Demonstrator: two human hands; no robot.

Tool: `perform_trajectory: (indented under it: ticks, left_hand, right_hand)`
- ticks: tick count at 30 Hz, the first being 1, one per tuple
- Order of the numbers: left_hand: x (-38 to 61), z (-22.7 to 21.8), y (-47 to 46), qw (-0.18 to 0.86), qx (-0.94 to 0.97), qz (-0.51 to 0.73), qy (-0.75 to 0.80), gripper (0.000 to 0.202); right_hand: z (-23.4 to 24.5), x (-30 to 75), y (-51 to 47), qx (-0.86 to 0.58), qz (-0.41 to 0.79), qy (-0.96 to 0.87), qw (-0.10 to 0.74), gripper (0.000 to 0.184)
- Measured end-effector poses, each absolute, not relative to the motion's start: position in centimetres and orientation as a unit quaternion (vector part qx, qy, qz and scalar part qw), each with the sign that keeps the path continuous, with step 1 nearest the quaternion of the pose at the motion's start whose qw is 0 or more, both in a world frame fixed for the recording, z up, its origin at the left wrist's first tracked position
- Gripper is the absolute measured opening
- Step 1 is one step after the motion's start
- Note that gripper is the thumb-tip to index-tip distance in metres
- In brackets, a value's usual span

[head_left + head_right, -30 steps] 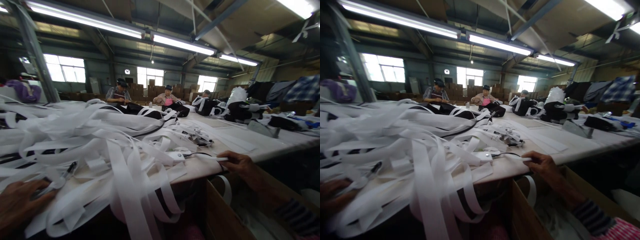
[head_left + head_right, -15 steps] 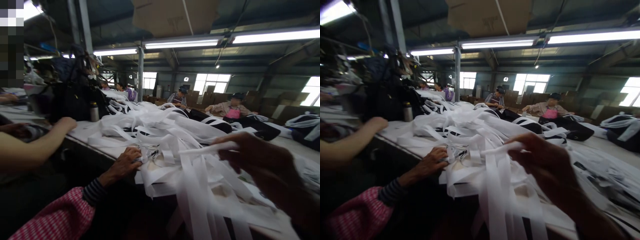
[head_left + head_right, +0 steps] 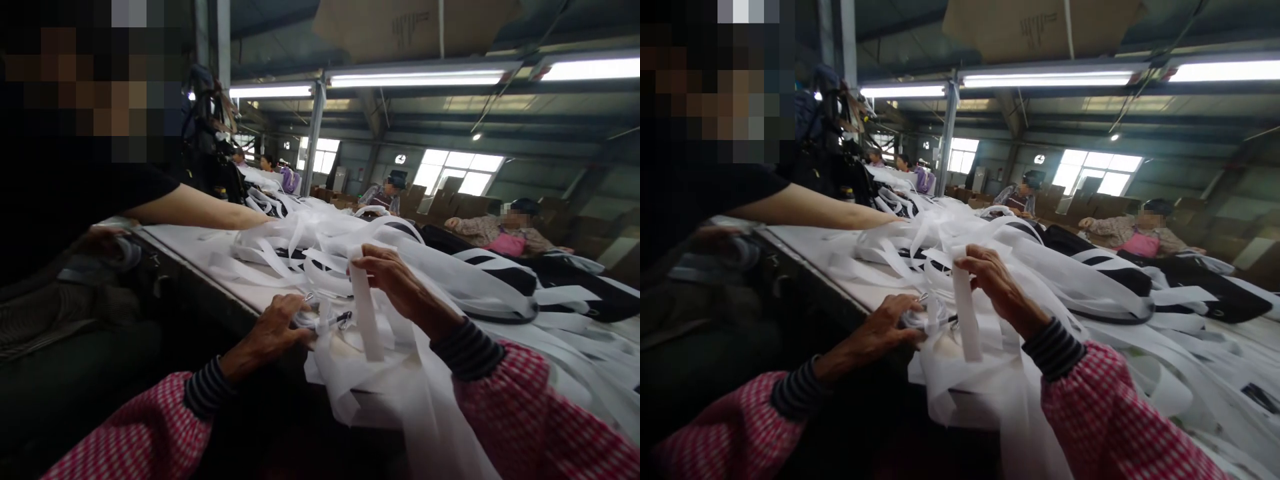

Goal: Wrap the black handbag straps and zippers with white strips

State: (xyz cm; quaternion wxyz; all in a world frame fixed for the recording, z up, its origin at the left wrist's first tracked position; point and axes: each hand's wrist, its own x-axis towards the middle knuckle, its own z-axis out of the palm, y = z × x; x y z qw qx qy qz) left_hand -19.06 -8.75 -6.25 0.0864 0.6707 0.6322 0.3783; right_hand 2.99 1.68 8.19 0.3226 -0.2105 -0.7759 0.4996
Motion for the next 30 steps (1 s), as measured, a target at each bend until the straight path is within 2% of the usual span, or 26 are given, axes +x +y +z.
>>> perform_trajectory:
  ticks: [3, 5, 8, 10, 12, 15, 18, 20, 24, 30]
  left_hand:
    - [-19.4, -5.8, -8.8, 0.091, 0.69, 0.376, 0.612, 0.025]
    - [-20.0, -5.5, -8.8, 0.103, 0.711, 0.381, 0.582, 0.022]
    - [-21.0, -4.6, -8.8, 0.148, 0.746, 0.361, 0.54, 0.023]
    - [-21.4, -3.8, -8.8, 0.183, 0.746, 0.342, 0.542, 0.026]
    - [-21.5, -3.2, -9.0, 0.211, 0.733, 0.338, 0.551, 0.03]
    - [-21.2, -3.0, -9.2, 0.246, 0.709, 0.36, 0.554, 0.038]
    - [-20.6, -3.7, -9.5, 0.27, 0.678, 0.376, 0.571, 0.057]
    - [-19.9, -4.2, -9.7, 0.249, 0.659, 0.382, 0.598, 0.066]
    - [-18.9, -4.1, -9.7, 0.17, 0.643, 0.375, 0.646, 0.063]
    - [-20.3, -1.6, -8.6, 0.164, 0.673, 0.319, 0.647, 0.056]
  right_hand:
    - [6.2, 0.9, 3.1, -0.254, 0.513, -0.777, 0.261, 0.02]
    - [4.8, -0.6, 3.9, -0.264, 0.498, -0.798, 0.213, 0.02]
    - [2.7, -2.4, 4.8, -0.242, 0.396, -0.863, 0.2, 0.025]
    - [1.4, -3.1, 5.2, -0.22, 0.306, -0.903, 0.208, 0.029]
    - [0.3, -3.3, 5.3, -0.212, 0.245, -0.925, 0.197, 0.022]
    - [-0.7, -3.4, 4.9, -0.23, 0.202, -0.935, 0.177, 0.009]
    - [-1.1, -3.3, 4.3, -0.251, 0.177, -0.936, 0.175, 0.012]
    - [-1.0, -3.3, 3.9, -0.253, 0.163, -0.936, 0.182, 0.013]
    - [-0.4, -2.9, 3.7, -0.237, 0.184, -0.936, 0.182, 0.014]
    - [0.5, -2.6, 4.0, -0.238, 0.355, -0.887, 0.175, 0.015]
